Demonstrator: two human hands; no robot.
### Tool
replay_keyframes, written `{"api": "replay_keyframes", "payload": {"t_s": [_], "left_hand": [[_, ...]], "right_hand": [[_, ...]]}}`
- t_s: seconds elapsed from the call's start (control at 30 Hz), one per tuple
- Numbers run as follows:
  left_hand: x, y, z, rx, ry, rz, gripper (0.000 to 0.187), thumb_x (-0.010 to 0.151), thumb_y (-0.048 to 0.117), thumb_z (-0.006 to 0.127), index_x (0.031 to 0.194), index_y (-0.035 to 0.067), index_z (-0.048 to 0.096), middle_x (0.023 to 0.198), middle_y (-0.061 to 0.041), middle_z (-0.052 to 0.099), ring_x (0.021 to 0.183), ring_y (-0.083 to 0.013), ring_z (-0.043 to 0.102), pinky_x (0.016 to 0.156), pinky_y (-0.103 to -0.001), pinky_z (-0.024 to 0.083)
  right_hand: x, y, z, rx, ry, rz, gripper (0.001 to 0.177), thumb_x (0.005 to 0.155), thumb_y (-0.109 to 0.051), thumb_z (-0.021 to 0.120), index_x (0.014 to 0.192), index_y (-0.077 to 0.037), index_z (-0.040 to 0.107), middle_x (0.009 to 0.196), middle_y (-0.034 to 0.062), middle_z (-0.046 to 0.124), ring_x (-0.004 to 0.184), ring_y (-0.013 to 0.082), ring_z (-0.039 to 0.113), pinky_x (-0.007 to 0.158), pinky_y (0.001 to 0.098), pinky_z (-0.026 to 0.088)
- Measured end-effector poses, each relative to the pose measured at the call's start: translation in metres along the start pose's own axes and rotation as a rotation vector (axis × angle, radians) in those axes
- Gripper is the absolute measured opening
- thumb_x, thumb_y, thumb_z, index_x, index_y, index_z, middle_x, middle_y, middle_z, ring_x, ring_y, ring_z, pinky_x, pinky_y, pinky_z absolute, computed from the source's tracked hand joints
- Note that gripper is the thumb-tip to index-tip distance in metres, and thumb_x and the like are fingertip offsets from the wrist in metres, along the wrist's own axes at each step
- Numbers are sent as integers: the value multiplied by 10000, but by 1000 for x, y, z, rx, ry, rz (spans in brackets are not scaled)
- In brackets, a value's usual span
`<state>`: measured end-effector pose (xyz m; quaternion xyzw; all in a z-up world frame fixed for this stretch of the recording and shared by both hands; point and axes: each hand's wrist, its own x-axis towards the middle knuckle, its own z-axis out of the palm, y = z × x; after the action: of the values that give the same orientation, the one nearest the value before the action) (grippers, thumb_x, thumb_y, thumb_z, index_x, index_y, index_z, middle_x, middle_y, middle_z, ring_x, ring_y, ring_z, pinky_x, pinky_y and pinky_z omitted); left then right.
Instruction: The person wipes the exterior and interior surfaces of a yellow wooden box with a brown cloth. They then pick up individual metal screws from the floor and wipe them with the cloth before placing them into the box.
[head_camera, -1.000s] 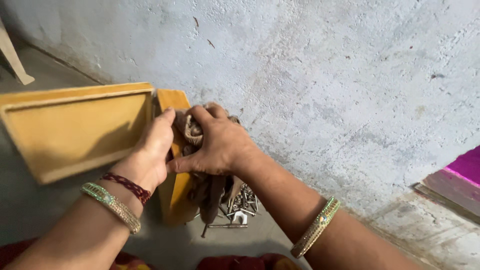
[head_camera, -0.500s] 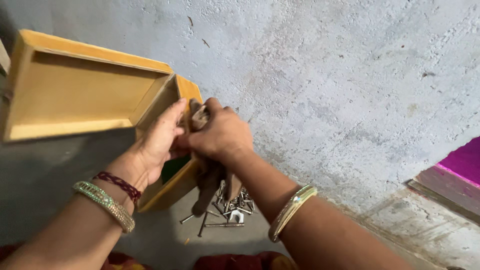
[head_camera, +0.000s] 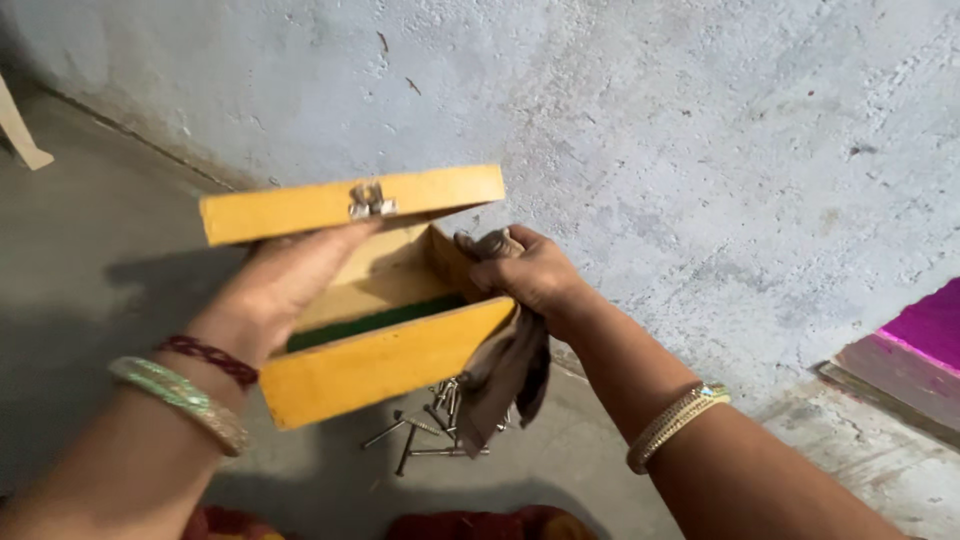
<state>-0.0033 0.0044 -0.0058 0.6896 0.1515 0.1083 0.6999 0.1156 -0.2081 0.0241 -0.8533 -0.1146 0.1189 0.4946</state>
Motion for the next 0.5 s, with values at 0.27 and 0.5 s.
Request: {"api": "replay_keyframes", "payload": {"t_s": [0.27, 0.5], "left_hand": [[22, -17, -26, 58, 205, 205, 512, 897, 336, 741, 1276, 20, 604, 1230, -124, 679, 1118, -176, 634, 972, -331, 502], [37, -46, -30, -184, 430, 29, 516, 914, 291, 807, 1206, -105, 653, 1156, -154, 741, 1046, -188, 678, 995, -360, 531]], "right_hand": [[-11, 7, -36, -232, -112, -15, 479, 662, -76, 807, 1128, -90, 700, 965, 77, 753, 826, 196, 699, 756, 317, 591], [-34, -33, -55, -363, -88, -176, 421, 676, -102, 818, 1081, -111, 704, 955, 39, 756, 854, 167, 701, 793, 318, 588]]}}
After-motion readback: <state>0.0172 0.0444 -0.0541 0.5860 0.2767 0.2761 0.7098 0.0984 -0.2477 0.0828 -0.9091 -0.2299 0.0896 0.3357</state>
